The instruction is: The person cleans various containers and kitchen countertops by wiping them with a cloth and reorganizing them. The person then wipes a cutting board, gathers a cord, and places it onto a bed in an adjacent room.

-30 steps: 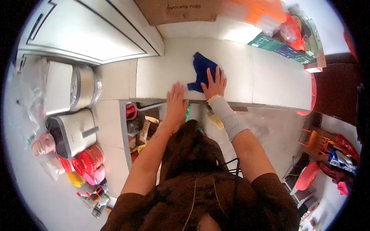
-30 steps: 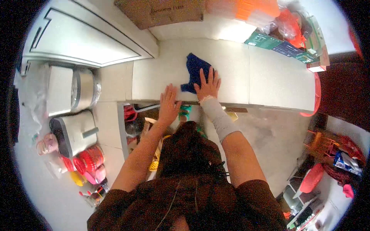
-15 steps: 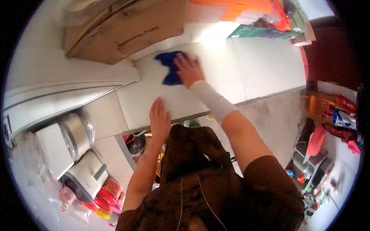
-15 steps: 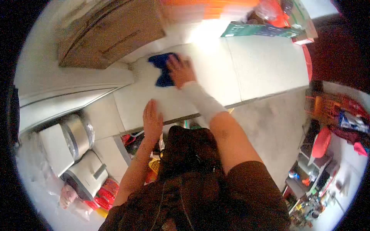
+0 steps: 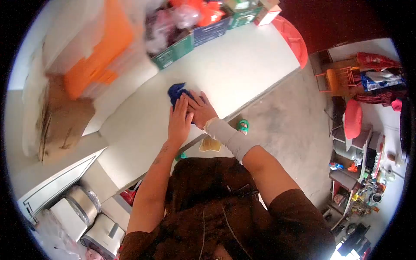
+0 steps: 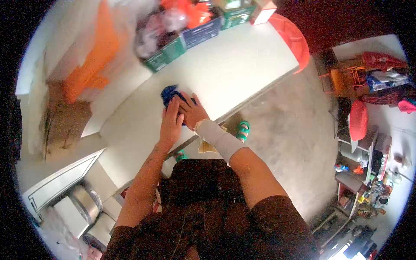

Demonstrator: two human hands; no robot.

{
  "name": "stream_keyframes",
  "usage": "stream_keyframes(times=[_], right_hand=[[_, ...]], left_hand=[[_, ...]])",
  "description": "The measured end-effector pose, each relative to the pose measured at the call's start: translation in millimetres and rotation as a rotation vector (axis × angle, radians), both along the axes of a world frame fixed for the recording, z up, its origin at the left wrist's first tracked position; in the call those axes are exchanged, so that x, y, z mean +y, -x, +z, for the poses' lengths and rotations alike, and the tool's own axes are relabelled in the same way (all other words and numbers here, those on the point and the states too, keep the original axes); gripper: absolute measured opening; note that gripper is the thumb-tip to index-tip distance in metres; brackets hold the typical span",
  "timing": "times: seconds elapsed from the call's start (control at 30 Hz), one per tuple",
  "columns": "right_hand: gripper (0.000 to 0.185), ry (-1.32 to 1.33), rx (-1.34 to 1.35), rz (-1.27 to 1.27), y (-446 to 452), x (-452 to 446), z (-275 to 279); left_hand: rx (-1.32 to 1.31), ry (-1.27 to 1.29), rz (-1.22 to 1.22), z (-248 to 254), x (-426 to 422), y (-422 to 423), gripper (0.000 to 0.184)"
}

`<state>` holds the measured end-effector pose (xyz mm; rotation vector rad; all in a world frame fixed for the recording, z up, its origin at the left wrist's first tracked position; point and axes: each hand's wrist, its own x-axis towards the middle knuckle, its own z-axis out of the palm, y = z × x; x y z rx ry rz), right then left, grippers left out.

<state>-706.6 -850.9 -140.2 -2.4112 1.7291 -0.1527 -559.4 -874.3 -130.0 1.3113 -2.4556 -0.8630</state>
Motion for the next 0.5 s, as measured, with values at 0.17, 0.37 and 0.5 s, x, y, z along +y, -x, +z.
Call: stream_keyframes(times=[0.17, 0.37, 0.5], right_hand=[[0.060, -0.022, -0.024, -0.020, 131, -7, -6], [0.053, 0.004, 0.067, -0.206, 324, -25, -12], [0.052, 0.159, -0.040, -0.419, 407, -23, -19]], left_hand=[[-0.059, 0.055, -0.032, -4, -4, 127, 0.057], [0.108, 0.249, -0.167, -22, -35, 327, 0.054], [0.087, 0.188, -0.170, -5, -25, 396, 0.052]])
